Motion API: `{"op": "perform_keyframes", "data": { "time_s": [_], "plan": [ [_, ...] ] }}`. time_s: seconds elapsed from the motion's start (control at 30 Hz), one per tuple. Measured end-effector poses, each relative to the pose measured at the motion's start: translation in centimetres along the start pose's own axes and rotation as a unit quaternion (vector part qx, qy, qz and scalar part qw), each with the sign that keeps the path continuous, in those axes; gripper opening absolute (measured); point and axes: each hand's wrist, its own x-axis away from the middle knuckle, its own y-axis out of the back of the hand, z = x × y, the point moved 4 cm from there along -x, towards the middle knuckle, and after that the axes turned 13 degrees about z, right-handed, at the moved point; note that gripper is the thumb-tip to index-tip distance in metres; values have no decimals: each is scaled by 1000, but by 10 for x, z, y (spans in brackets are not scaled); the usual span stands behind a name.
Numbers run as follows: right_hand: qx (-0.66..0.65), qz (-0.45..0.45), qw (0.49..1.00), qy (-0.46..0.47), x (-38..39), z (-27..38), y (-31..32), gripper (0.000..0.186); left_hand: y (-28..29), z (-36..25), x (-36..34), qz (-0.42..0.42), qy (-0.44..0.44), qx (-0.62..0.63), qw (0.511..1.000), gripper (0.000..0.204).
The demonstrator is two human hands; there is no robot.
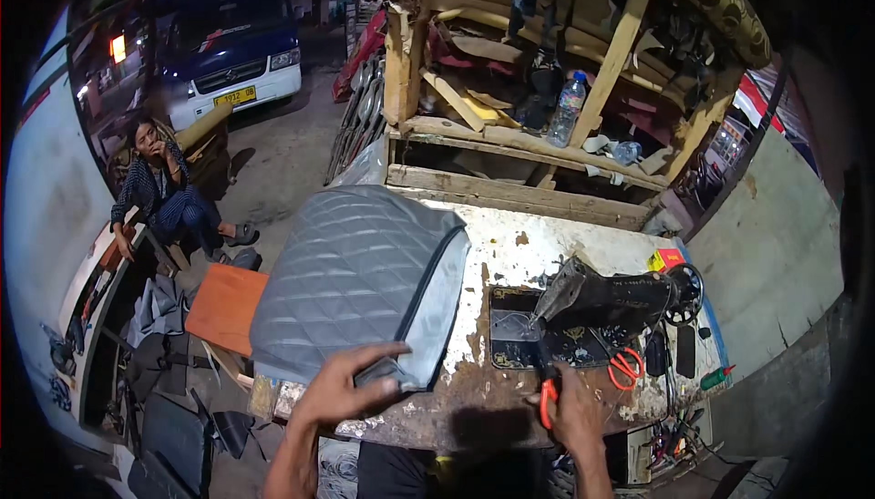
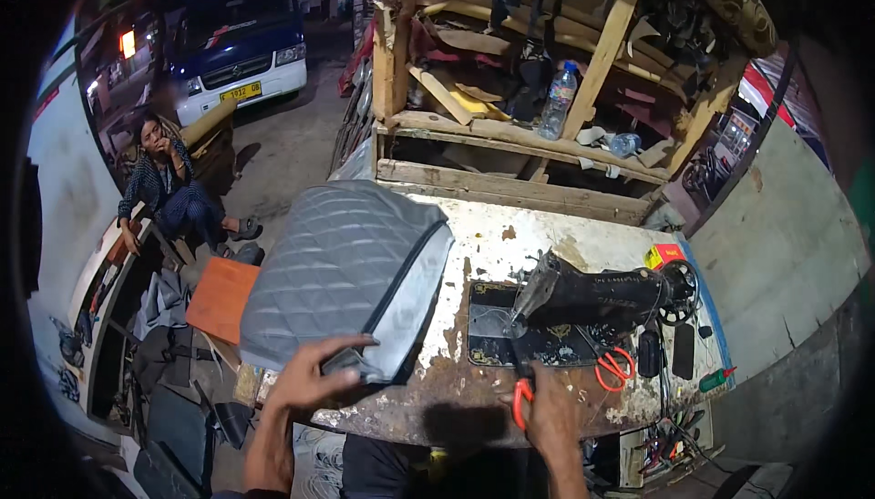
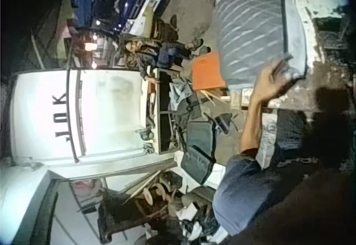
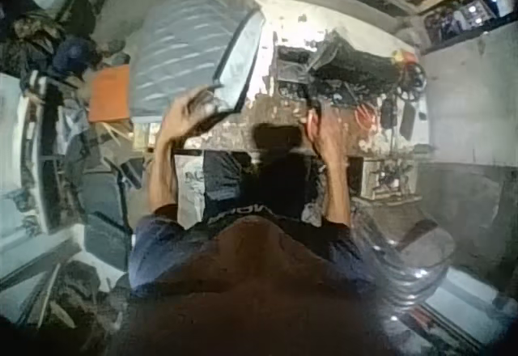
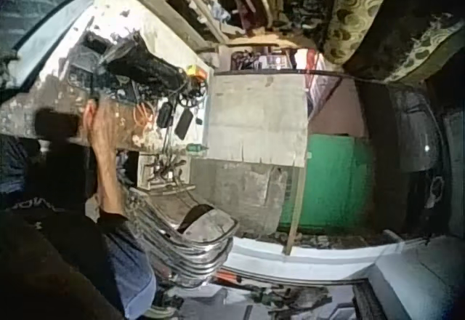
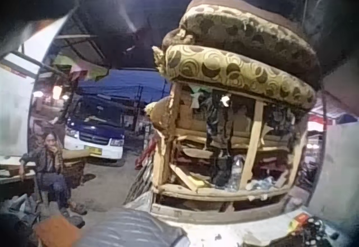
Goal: The person cuts fabric pieces with scissors and moves to a sewing machine. They sew the fabric strips together, attach them to a quilted seat cover using the sewing machine, and trim excess edges with scissors.
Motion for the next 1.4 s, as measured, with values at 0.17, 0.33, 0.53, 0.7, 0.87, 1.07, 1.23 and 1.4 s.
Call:
{"op": "perform_keyframes", "data": {
  "time_s": [0.17,0.33,0.53,0.7,0.87,1.07,1.23,1.4],
  "plan": [
    [87,55,986,-132,30,-59,24,46,-51,-51,58,132,84,-292,944,57],
    [-77,-53,989,113,7,16,29,33,-88,-64,77,97,76,-287,950,41],
    [-124,-33,991,43,-24,96,-50,75,-141,-105,81,159,-73,-208,962,23],
    [-250,39,967,10,-39,75,-36,59,-183,-99,100,280,-128,-126,943,18],
    [-182,14,979,96,-19,59,-63,42,-154,-70,77,232,-3,-90,969,26],
    [-271,-7,961,56,-21,43,-58,53,-80,-36,-25,-135,-41,-195,971,20],
    [-307,75,934,164,-81,67,-69,58,-61,-50,-73,-77,-132,-300,942,29],
    [-196,170,960,109,-98,56,-85,31,-72,-21,-99,88,-55,-333,937,29]
  ]
}}
